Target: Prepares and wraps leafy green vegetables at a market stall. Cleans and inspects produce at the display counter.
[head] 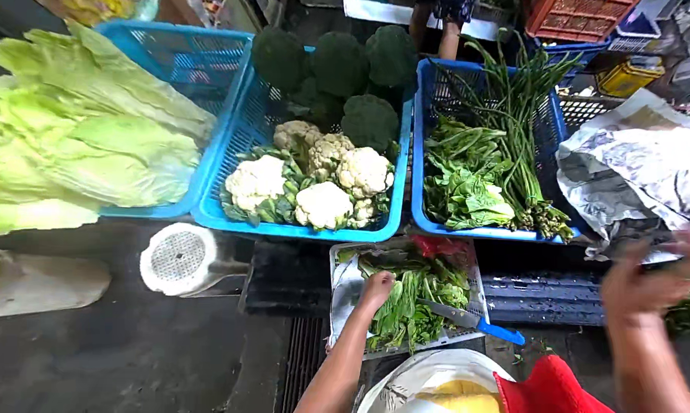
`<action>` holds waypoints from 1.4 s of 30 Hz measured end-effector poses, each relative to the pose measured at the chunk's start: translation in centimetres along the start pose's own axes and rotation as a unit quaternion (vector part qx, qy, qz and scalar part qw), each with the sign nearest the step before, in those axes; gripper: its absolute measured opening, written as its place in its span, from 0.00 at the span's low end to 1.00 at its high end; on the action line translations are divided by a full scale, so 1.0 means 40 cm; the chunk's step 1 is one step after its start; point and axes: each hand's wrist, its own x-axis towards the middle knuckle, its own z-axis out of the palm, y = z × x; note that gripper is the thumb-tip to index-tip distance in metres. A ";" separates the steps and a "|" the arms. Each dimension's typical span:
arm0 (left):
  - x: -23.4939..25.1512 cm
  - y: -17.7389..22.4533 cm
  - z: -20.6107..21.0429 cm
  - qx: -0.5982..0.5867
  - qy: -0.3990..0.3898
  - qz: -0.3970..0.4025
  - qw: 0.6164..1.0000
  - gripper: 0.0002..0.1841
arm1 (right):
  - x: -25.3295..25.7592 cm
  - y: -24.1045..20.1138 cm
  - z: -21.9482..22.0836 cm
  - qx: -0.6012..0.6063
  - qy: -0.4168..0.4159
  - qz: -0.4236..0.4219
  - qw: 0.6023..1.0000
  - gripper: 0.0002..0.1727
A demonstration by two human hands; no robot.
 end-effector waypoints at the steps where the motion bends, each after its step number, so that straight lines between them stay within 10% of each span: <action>1: 0.022 0.000 0.027 0.077 -0.008 -0.012 0.997 0.20 | -0.061 -0.071 0.034 0.060 -0.124 -0.016 0.990 0.16; 4: 0.058 0.025 0.106 0.227 -0.004 -0.057 0.972 0.32 | -0.249 -0.166 0.207 0.112 -0.582 0.024 0.805 0.25; 7: 0.082 0.048 0.158 0.307 0.023 -0.046 0.950 0.32 | -0.449 -0.174 0.357 0.066 -0.729 0.059 0.678 0.33; 10: 0.123 0.051 0.192 0.362 0.010 -0.052 0.931 0.35 | -0.572 -0.183 0.414 0.015 -0.771 0.074 0.632 0.39; 18: 0.140 0.047 0.200 0.297 0.021 -0.083 0.951 0.40 | -0.642 -0.147 0.416 0.016 -0.777 0.047 0.627 0.32; 23: 0.032 0.031 0.137 0.056 0.095 -0.014 0.994 0.33 | -0.567 -0.070 0.353 0.037 -0.795 0.130 0.592 0.34; 28: -0.053 0.047 0.066 -0.255 0.137 0.111 0.951 0.24 | -0.508 -0.004 0.291 0.129 -0.746 0.200 0.622 0.35; 34: -0.131 0.131 0.040 -0.321 0.041 0.111 0.940 0.20 | -0.281 -0.221 0.217 0.243 -0.650 0.133 0.708 0.41; 42: -0.207 0.154 0.059 -0.277 0.064 0.169 0.944 0.20 | -0.198 -0.386 0.172 0.255 -0.637 0.095 0.721 0.45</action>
